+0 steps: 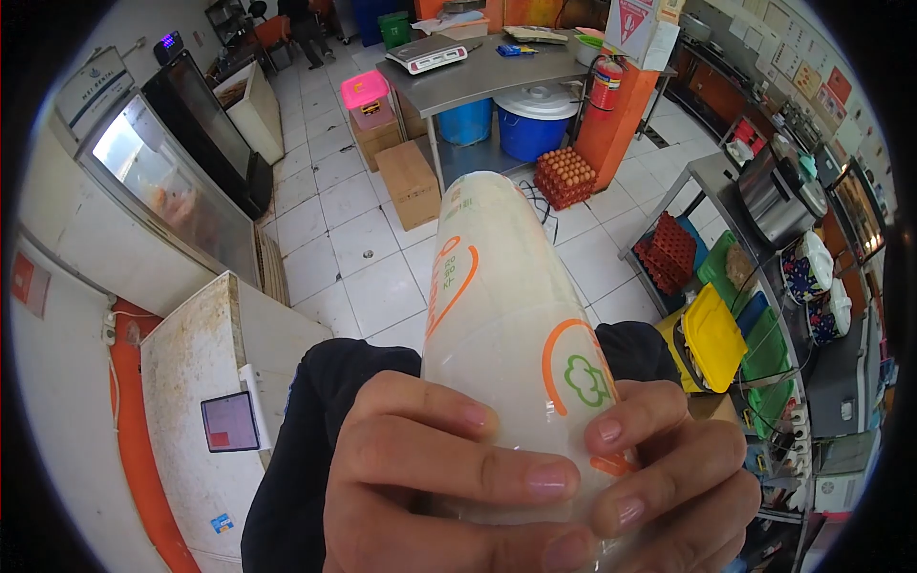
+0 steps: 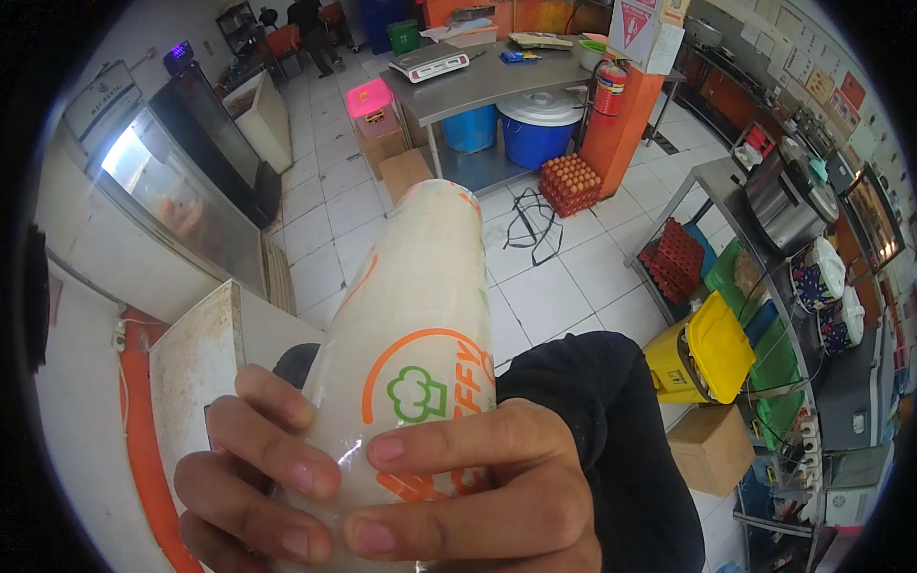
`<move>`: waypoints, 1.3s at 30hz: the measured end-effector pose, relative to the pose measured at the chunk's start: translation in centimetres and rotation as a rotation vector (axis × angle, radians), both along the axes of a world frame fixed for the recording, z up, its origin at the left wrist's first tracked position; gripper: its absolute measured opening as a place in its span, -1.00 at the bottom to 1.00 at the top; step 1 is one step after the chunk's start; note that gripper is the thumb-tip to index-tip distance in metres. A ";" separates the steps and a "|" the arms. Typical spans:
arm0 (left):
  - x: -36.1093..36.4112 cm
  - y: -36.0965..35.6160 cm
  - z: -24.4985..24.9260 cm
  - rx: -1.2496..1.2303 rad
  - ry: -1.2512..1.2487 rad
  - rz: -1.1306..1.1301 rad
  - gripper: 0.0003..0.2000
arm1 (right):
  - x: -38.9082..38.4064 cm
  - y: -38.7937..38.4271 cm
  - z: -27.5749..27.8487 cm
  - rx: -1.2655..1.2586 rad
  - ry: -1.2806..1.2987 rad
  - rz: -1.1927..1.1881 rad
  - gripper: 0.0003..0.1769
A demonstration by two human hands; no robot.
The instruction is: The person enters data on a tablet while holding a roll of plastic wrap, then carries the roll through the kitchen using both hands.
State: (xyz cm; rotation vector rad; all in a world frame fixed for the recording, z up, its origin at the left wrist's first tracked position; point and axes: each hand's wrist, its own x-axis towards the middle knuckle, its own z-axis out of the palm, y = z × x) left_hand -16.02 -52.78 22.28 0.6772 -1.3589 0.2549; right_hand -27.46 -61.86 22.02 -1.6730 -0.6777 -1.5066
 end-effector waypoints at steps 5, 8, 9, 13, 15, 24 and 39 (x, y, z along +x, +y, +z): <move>-0.3 0.3 0.0 0.000 0.023 -0.025 -0.95 | 1.4 1.9 -0.7 0.136 -0.143 -0.087 -0.81; 0.5 1.1 0.2 0.066 -0.033 -0.047 -0.97 | 0.6 3.9 0.2 0.281 -0.047 -0.161 -0.82; 1.4 1.8 0.4 0.116 -0.069 -0.077 -0.97 | 0.1 4.7 0.4 0.335 0.000 -0.182 -0.82; 0.0 0.7 0.2 -0.029 0.044 -0.057 -0.91 | 0.8 1.7 0.6 0.092 -0.046 -0.063 -0.83; -1.4 0.6 0.9 0.090 0.132 0.068 -0.89 | 1.4 0.5 0.4 -0.050 -0.102 0.003 -0.84; -1.9 1.3 1.4 0.201 0.139 0.122 -0.87 | 1.6 0.7 0.3 -0.044 -0.124 -0.006 -0.85; 2.2 0.8 -0.7 -0.044 -0.166 -0.220 -0.83 | 1.2 6.1 0.4 0.703 -0.044 -0.461 -0.67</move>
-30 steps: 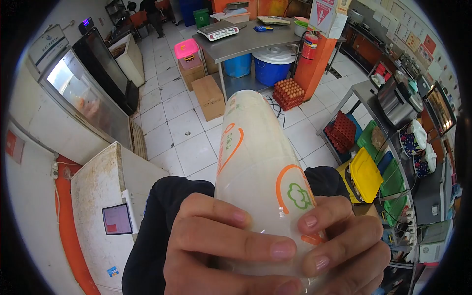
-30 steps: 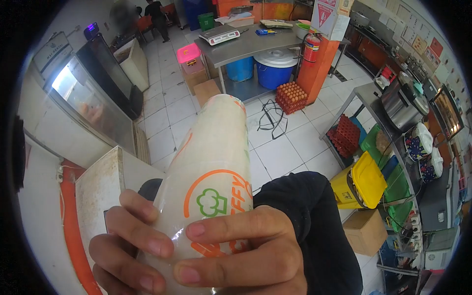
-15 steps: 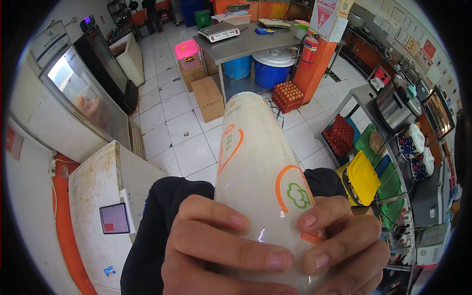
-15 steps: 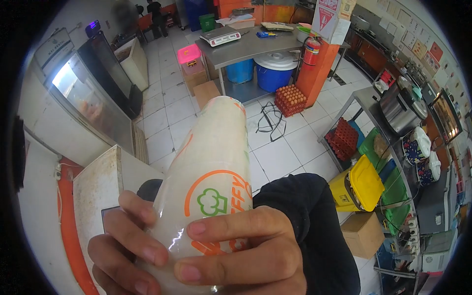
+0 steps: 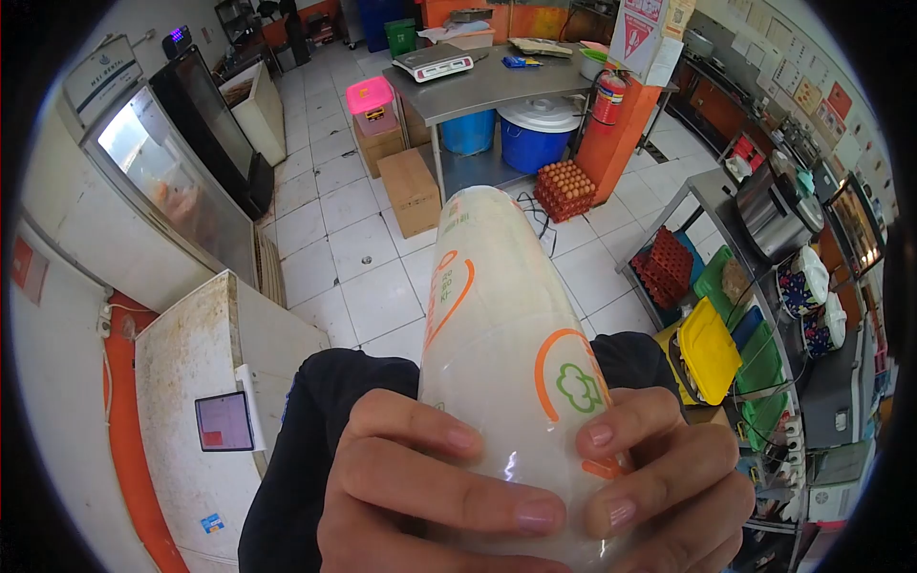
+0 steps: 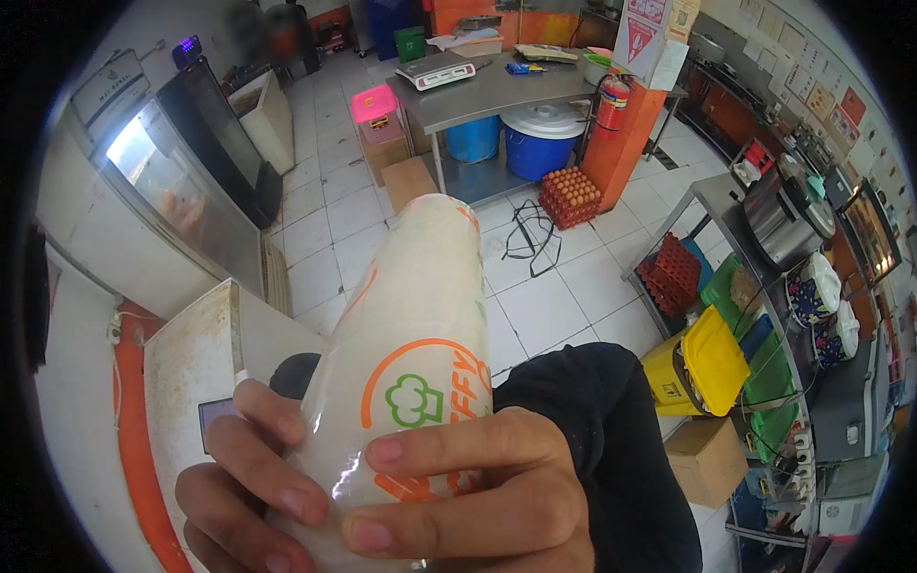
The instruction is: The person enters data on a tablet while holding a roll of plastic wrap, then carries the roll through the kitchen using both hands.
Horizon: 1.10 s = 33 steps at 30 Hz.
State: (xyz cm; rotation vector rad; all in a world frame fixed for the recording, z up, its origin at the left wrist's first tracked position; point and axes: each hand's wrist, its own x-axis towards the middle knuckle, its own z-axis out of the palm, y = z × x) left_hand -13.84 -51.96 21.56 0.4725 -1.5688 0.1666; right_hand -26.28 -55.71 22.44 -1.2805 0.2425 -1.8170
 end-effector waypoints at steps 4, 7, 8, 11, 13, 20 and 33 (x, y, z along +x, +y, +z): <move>0.1 0.1 0.0 -0.013 0.002 -0.003 -0.82 | 0.3 -0.5 -0.2 -0.128 -0.041 0.095 -0.68; 0.1 0.2 -0.1 -0.023 -0.004 -0.012 -0.81 | 0.8 -2.1 -0.1 -0.342 -0.074 0.214 -0.69; 0.2 0.2 -0.1 -0.028 -0.010 -0.018 -0.80 | 0.5 -2.2 -0.1 -0.340 -0.053 0.229 -0.69; 0.5 0.1 -0.1 -0.041 -0.037 -0.032 -0.79 | -0.8 -1.5 -0.2 -0.210 0.028 0.223 -0.69; 1.0 0.0 -0.1 -0.050 -0.065 -0.039 -0.78 | -0.6 -1.1 -0.1 -0.152 0.032 0.197 -0.68; 0.1 1.4 1.0 0.118 0.047 -0.001 -0.84 | -0.5 -1.4 0.2 -0.110 0.073 0.193 -0.70; -2.2 -1.2 0.4 -0.097 0.315 0.010 -0.83 | 0.8 -0.4 0.2 -0.015 -0.001 -0.093 -0.68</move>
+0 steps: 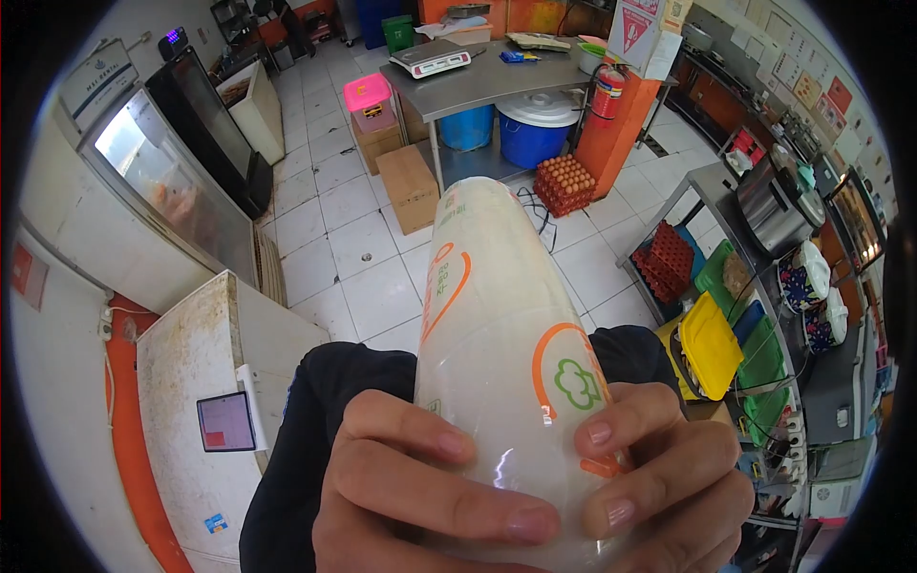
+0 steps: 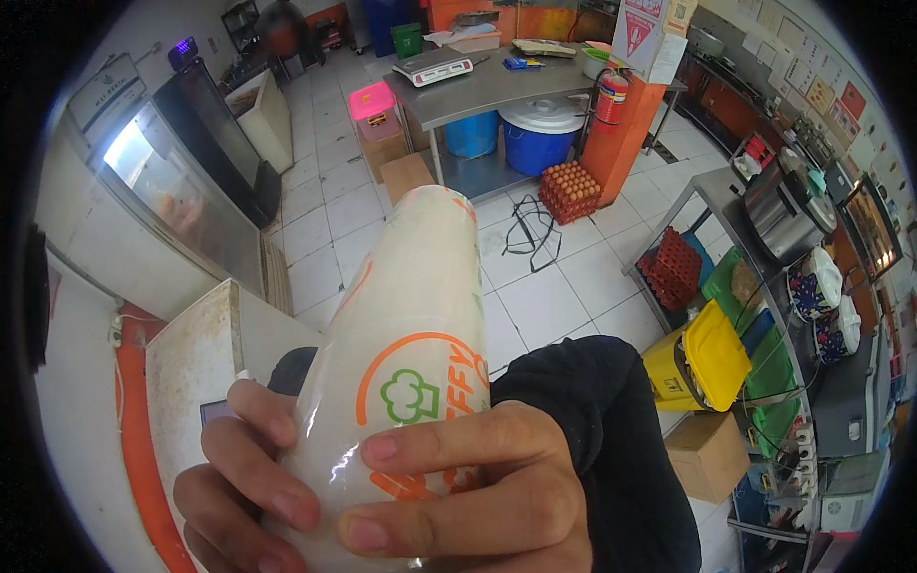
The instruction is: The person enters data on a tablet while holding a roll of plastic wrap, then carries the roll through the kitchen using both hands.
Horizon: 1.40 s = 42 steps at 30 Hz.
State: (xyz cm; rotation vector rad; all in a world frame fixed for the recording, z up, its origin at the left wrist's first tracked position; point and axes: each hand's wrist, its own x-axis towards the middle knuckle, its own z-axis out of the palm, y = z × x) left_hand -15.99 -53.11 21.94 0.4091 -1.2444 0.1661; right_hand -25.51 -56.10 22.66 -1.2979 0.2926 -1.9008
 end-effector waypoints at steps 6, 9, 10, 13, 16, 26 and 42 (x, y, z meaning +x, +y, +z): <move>0.0 0.0 0.2 -0.013 -0.015 -0.037 -0.84 | 0.1 -0.2 0.3 -0.062 -0.013 0.073 -0.69; -0.3 -0.1 0.3 -0.026 0.014 -0.049 -0.84 | -0.3 -1.1 0.0 -0.225 -0.023 0.214 -0.80; -0.5 -0.1 0.4 -0.031 0.029 -0.055 -0.84 | 0.0 -3.3 -0.6 -0.470 -0.041 0.332 -0.88; -1.0 -0.2 0.5 -0.070 0.089 -0.063 -0.84 | -0.9 -1.2 -0.8 -0.232 -0.010 0.199 -0.81; -1.2 -0.3 0.1 -0.176 0.126 -0.099 -0.84 | -0.3 -0.5 -0.1 -0.127 -0.022 0.093 -0.72; 3.1 1.6 0.0 0.073 -0.341 -0.209 -0.83 | -3.7 0.2 -1.4 0.074 0.203 0.093 -0.75; 3.7 -0.2 0.8 0.101 -0.274 -0.285 -0.84 | 0.0 -3.7 -0.3 -0.387 -0.030 0.292 -0.83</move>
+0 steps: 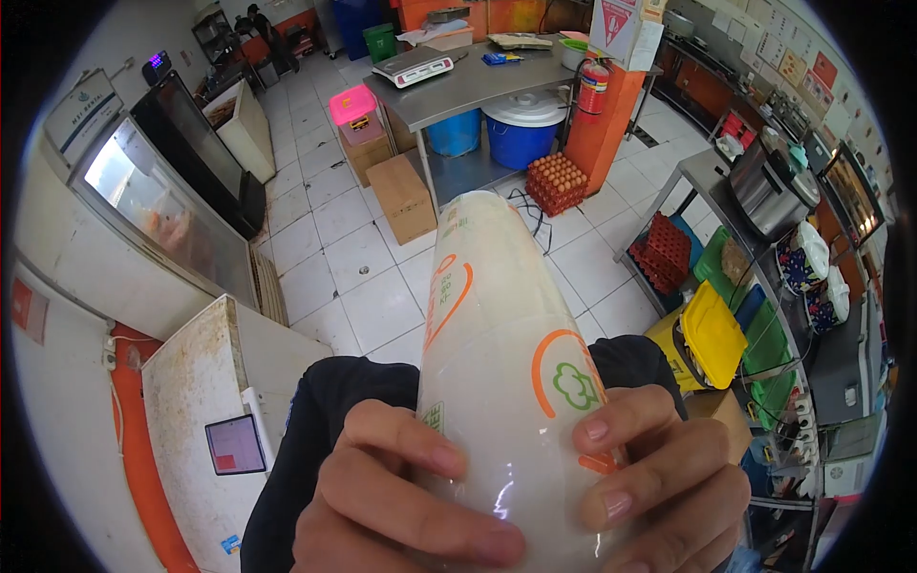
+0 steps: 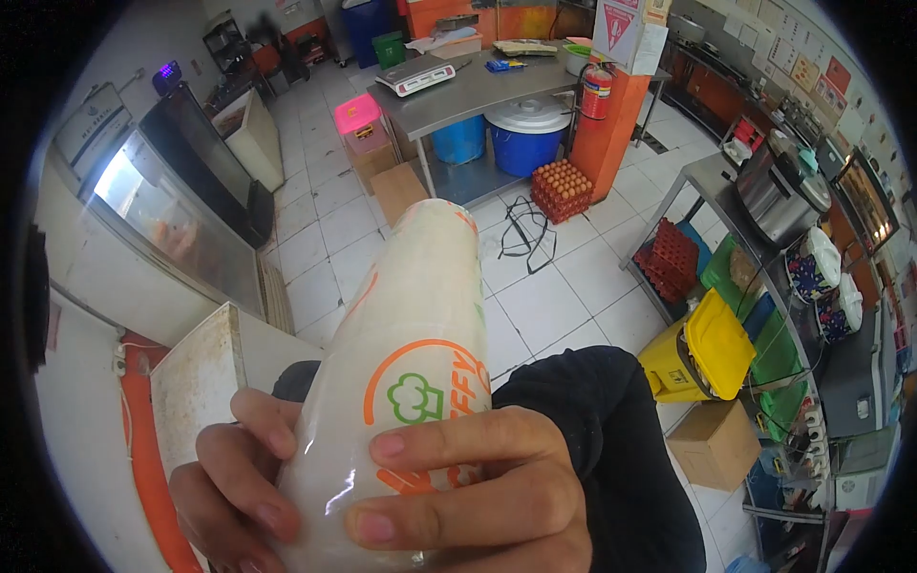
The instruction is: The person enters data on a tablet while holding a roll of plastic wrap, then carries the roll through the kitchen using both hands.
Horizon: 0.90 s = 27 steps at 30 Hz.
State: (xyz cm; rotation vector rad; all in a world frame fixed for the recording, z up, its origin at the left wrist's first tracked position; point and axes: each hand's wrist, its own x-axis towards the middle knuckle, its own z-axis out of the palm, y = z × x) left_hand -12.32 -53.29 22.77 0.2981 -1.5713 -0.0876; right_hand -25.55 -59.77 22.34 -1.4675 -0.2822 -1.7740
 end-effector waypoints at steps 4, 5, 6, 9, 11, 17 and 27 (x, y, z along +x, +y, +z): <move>-0.9 0.6 0.4 0.060 0.083 0.076 -0.85 | -1.2 1.7 -1.0 0.188 0.050 -0.044 -0.84; -1.0 0.5 0.3 0.047 0.106 0.080 -0.85 | -1.0 1.3 -1.2 0.118 0.029 -0.028 -0.88; -1.3 0.4 0.3 0.033 0.129 0.082 -0.86 | -0.7 0.8 -1.2 0.048 0.008 -0.009 -0.90; -1.4 -0.1 0.0 -0.013 0.172 0.090 -0.88 | 1.1 -2.0 -0.6 -0.303 -0.066 0.083 -0.87; -1.6 -0.2 0.0 -0.029 0.191 0.096 -0.88 | 1.0 -2.0 -0.5 -0.307 -0.062 0.072 -0.87; -2.4 -0.2 0.2 -0.054 0.262 0.115 -0.92 | 0.1 0.8 0.0 -0.099 -0.010 0.009 -0.84; -3.6 -0.4 0.4 -0.055 0.396 0.083 -0.82 | -1.5 -0.5 -0.3 -0.202 0.075 0.098 -0.83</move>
